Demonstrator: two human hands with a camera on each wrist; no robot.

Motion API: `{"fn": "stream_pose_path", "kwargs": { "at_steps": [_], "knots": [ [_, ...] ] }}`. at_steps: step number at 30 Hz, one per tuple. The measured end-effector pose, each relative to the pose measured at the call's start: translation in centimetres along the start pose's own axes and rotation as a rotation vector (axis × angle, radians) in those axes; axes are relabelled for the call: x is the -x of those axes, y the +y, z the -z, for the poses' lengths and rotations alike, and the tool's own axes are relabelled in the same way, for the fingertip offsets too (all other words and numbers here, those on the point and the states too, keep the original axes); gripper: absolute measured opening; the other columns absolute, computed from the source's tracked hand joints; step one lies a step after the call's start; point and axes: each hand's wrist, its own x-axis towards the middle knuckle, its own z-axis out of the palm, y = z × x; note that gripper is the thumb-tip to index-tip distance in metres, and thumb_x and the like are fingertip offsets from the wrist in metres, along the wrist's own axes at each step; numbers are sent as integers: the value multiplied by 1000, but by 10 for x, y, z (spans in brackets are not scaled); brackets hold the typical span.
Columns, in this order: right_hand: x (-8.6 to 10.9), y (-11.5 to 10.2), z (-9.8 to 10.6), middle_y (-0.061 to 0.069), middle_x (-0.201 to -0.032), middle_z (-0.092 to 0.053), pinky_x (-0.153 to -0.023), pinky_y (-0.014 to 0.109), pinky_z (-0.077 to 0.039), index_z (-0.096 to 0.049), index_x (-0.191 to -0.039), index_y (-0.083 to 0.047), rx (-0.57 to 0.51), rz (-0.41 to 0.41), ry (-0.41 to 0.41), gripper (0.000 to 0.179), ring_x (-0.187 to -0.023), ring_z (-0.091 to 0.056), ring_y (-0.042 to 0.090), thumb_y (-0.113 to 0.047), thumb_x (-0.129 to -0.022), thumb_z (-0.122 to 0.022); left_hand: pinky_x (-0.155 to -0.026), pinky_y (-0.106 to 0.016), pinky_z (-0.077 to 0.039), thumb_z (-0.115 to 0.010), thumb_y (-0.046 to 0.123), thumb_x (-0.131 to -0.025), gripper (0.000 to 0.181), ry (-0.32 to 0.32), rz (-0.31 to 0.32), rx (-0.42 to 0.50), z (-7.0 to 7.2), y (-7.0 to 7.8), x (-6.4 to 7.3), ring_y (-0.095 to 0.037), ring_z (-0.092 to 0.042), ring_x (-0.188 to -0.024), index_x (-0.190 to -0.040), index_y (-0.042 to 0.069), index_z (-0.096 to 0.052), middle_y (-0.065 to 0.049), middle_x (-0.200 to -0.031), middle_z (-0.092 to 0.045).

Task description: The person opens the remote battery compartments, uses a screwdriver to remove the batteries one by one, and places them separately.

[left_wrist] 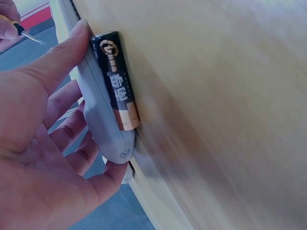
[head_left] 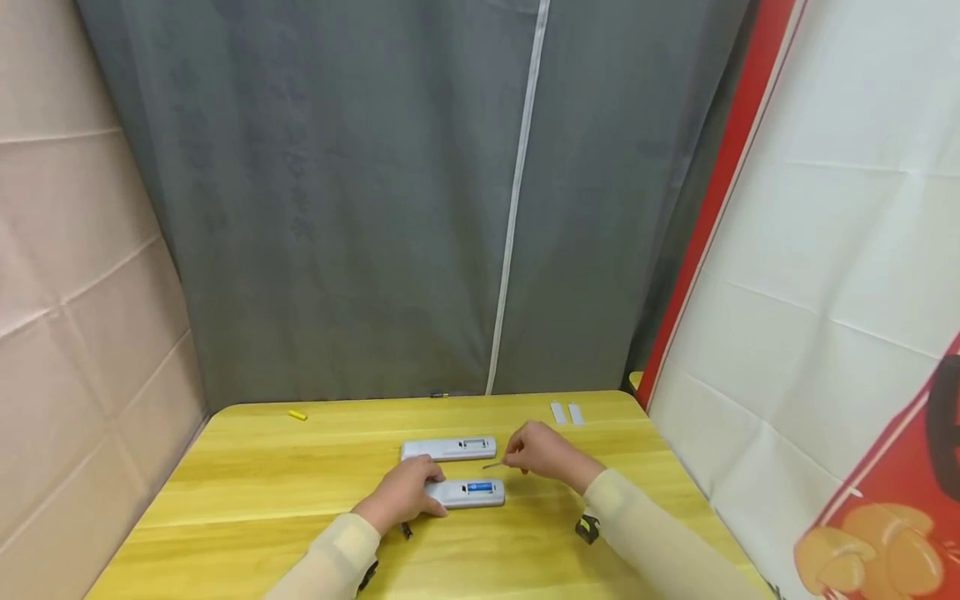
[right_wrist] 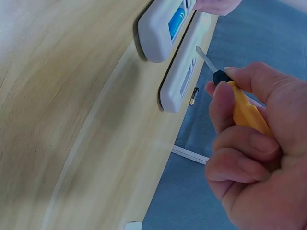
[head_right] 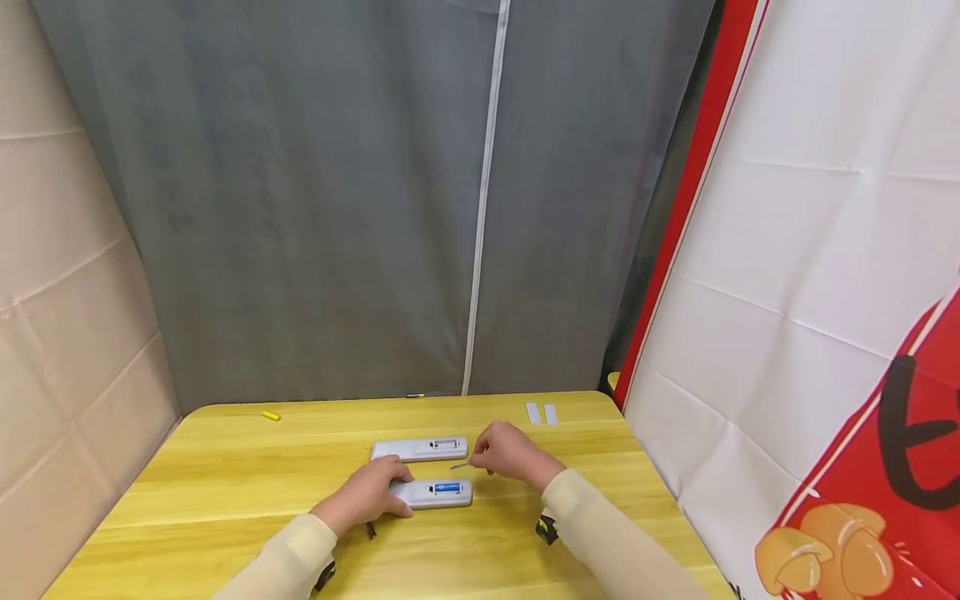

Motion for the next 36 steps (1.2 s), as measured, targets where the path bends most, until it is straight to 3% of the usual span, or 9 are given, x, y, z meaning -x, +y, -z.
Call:
{"fn": "stream_pose_path", "kwargs": {
  "at_steps": [4,13,26,36],
  "knots": [
    [3,-1,1,7,-80,-78,-65,30,-53,-86,-96,-7,16,-4,11,13,-63,-61,10,-17,-102,-80,-97,-49,-57,-104,31,-77,49,-1,-2,-7,1,-1,0,-23,-66,-101,-113,7,-81,-2,-110,-71],
    [9,2,-6,-11,-70,-67,-62,30,-51,-78,-81,-20,103,-19,-1,19,-65,-59,9,-21,-98,-85,-96,-50,-57,-103,30,-78,50,-10,5,10,2,3,4,-23,-66,-100,-115,6,-81,-4,-111,-71],
    [14,-6,4,-12,-67,-65,-61,31,-49,-75,-75,-20,174,42,-25,24,-61,-56,8,-16,-95,-87,-93,-47,-57,-103,32,-78,49,-3,0,13,-3,-1,2,-19,-64,-96,-115,7,-81,-1,-108,-70],
    [12,-1,1,-12,-65,-64,-61,30,-49,-75,-74,-19,183,65,-43,26,-60,-56,7,-15,-96,-87,-90,-45,-57,-103,31,-78,48,-6,-3,22,-5,-2,2,-18,-63,-93,-114,7,-81,0,-106,-69]
  ]
}}
